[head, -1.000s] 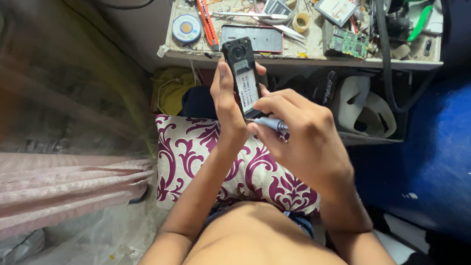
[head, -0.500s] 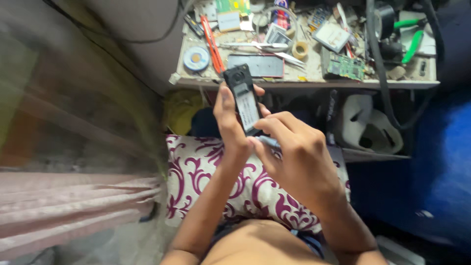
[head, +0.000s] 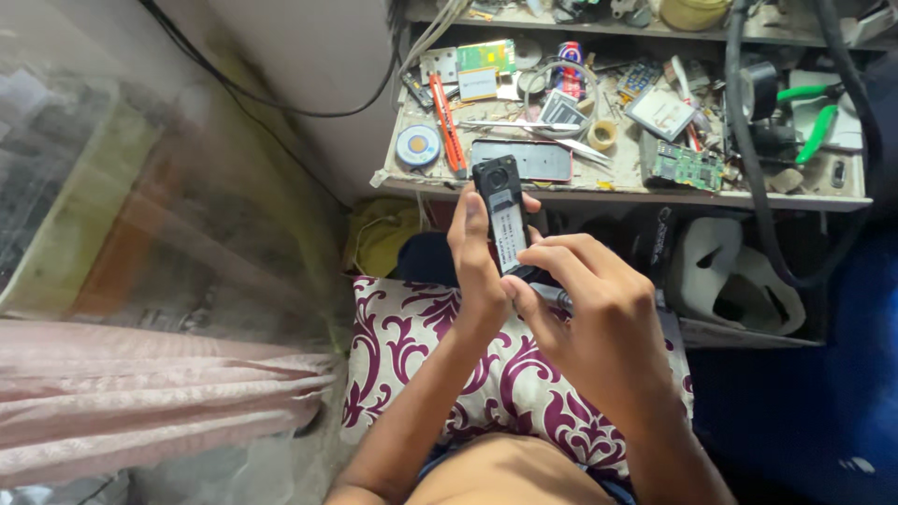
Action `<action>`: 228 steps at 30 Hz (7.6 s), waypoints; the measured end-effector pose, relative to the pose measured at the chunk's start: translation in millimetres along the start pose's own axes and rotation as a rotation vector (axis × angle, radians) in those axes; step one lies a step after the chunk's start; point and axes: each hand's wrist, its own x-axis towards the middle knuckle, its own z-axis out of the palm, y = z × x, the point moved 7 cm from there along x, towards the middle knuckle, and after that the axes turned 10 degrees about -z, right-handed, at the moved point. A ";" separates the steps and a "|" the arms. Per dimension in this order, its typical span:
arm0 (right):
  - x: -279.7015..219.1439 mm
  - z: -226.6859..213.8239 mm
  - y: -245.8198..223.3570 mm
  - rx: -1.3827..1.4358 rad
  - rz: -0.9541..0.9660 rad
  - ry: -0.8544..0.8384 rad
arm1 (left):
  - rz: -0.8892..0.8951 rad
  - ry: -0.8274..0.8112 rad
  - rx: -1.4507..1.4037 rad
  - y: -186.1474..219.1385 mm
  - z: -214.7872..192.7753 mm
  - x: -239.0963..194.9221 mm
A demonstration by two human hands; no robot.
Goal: The person uses a screwdriver to remove screws and dismantle a mobile phone, holding the device on a pillow on their lap.
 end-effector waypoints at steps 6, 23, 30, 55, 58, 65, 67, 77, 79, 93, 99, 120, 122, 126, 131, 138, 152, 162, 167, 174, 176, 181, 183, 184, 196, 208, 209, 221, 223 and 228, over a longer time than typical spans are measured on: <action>-0.5 -3.5 -1.8 0.015 0.000 0.005 | -0.019 0.021 -0.043 0.8 1.4 2.1; -43.6 -19.5 -4.9 -0.063 0.118 0.019 | -0.039 0.017 -0.026 -3.8 17.7 -33.3; -42.8 -7.7 14.6 -0.168 0.320 -0.161 | 0.001 0.035 0.008 -0.7 9.4 -28.5; 0.7 14.9 5.8 0.039 -0.016 -0.155 | -0.032 0.077 -0.062 0.6 -14.5 11.5; 6.0 14.4 5.1 0.044 -0.077 -0.176 | -0.054 0.079 -0.072 -0.4 -13.6 13.2; 9.9 17.4 10.1 0.030 -0.022 -0.183 | -0.037 0.077 -0.064 0.7 -15.3 18.7; 6.9 19.8 17.4 -0.022 0.081 -0.199 | -0.033 0.076 -0.060 0.0 -16.7 21.1; 4.6 18.1 16.0 -0.021 -0.021 -0.176 | -0.049 0.060 -0.141 -6.9 -14.7 24.0; -1.2 19.2 20.1 0.007 -0.018 -0.176 | -0.039 0.053 -0.143 -11.5 -17.8 20.9; -10.9 22.7 36.0 -0.073 0.167 -0.220 | -0.003 0.034 -0.051 -15.5 -15.5 15.9; -9.9 20.6 32.0 -0.033 0.070 -0.179 | 0.000 0.018 -0.073 -17.7 -16.3 16.9; -9.6 24.6 30.6 -0.039 0.061 -0.171 | 0.004 -0.006 -0.018 -19.3 -17.8 13.0; -11.3 25.4 30.5 0.024 0.068 -0.184 | 0.003 -0.009 -0.016 -18.5 -17.8 12.2; -12.5 26.2 29.4 0.076 0.015 -0.187 | -0.009 -0.012 -0.023 -18.6 -16.4 10.6; -9.0 26.5 22.0 0.006 -0.104 -0.230 | -0.014 -0.005 -0.060 -20.5 -18.0 12.0; 0.7 18.8 15.8 0.028 -0.040 -0.130 | 0.009 -0.009 -0.024 -21.3 -18.1 9.6; -5.3 19.2 18.2 0.011 -0.010 -0.162 | -0.033 -0.001 -0.069 -11.8 -11.7 11.7; -2.7 17.1 18.4 0.161 0.050 -0.085 | 0.029 0.021 0.050 -14.5 -17.3 5.3; -12.5 21.9 29.1 -0.052 0.114 -0.181 | -0.037 -0.007 -0.050 -16.7 -12.3 2.5; -14.9 20.9 26.0 -0.061 0.075 -0.201 | -0.028 -0.016 -0.064 -17.5 -11.9 4.4; -15.1 20.4 23.3 -0.021 0.062 -0.180 | -0.010 -0.017 -0.045 -16.4 -12.5 3.6; -13.1 21.0 18.0 0.027 -0.038 -0.189 | -0.020 -0.010 -0.048 -15.9 -13.8 3.8; -12.2 22.0 16.2 0.022 -0.086 -0.198 | -0.026 -0.003 -0.066 -17.1 -14.2 4.1; -12.1 22.6 16.1 0.020 -0.099 -0.212 | -0.017 -0.009 -0.052 -16.9 -14.1 3.6; -13.0 25.2 32.8 -0.066 0.035 -0.243 | -0.033 0.006 -0.031 -17.7 -15.5 4.9; -10.0 24.4 25.4 -0.008 0.018 -0.240 | -0.039 0.006 -0.070 -15.9 -16.3 4.0; -9.6 24.1 24.2 -0.010 0.002 -0.250 | -0.036 0.002 -0.069 -15.6 -16.2 3.8; -8.2 26.7 25.0 -0.055 -0.013 -0.270 | -0.026 0.005 -0.048 -18.3 -17.6 2.6; -11.4 29.3 27.9 -0.063 0.002 -0.298 | -0.030 0.010 -0.045 -18.3 -18.5 2.1; -13.6 28.1 27.2 0.004 -0.029 -0.283 | -0.035 0.018 -0.081 -20.0 -22.4 2.7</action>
